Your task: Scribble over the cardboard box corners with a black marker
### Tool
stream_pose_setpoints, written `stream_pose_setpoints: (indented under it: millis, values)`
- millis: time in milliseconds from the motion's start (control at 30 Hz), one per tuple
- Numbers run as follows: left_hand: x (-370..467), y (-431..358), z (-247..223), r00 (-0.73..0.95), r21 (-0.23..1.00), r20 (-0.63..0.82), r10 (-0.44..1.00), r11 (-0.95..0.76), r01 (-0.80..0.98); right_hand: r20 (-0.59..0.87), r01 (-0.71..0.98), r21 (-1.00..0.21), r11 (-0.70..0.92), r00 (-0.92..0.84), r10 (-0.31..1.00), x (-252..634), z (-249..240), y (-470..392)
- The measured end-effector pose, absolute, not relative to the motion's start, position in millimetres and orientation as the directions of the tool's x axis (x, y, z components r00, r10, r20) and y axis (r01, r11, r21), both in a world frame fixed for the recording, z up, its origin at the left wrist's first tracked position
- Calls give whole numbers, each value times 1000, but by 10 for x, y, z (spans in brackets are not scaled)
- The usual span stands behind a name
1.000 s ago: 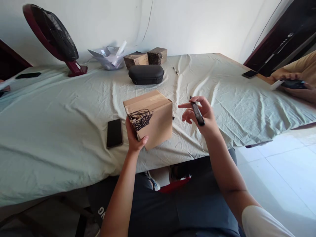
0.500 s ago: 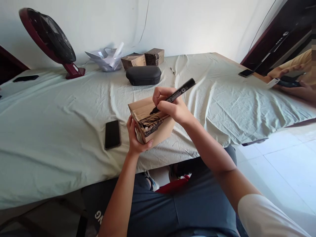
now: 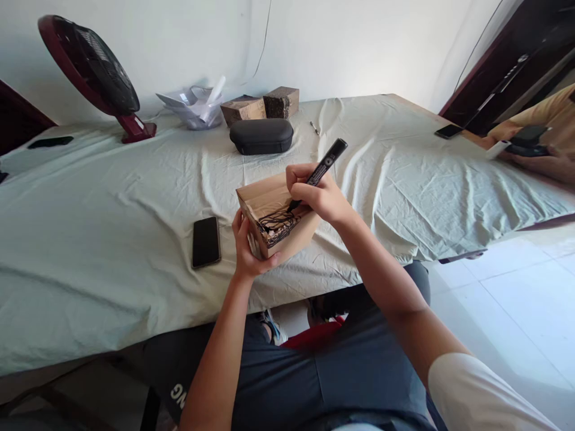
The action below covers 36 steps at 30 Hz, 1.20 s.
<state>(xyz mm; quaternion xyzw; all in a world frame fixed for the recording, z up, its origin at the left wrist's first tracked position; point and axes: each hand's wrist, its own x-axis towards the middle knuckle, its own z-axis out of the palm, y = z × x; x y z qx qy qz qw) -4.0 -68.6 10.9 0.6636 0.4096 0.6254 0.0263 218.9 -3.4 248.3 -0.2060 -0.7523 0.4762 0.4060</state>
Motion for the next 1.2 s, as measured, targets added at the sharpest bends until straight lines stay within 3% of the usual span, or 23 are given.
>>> stream_pose_setpoints:
  millis: [500, 1200]
  values:
    - [-87, -674, 60, -95, 550, 801, 591, -664, 506, 350, -133, -927, 352, -646, 678, 2259, 2428, 37]
    - [-80, -676, 30, -71, 522, 814, 577, -672, 526, 399, -242, -915, 322, -649, 647, 2269, 2313, 71]
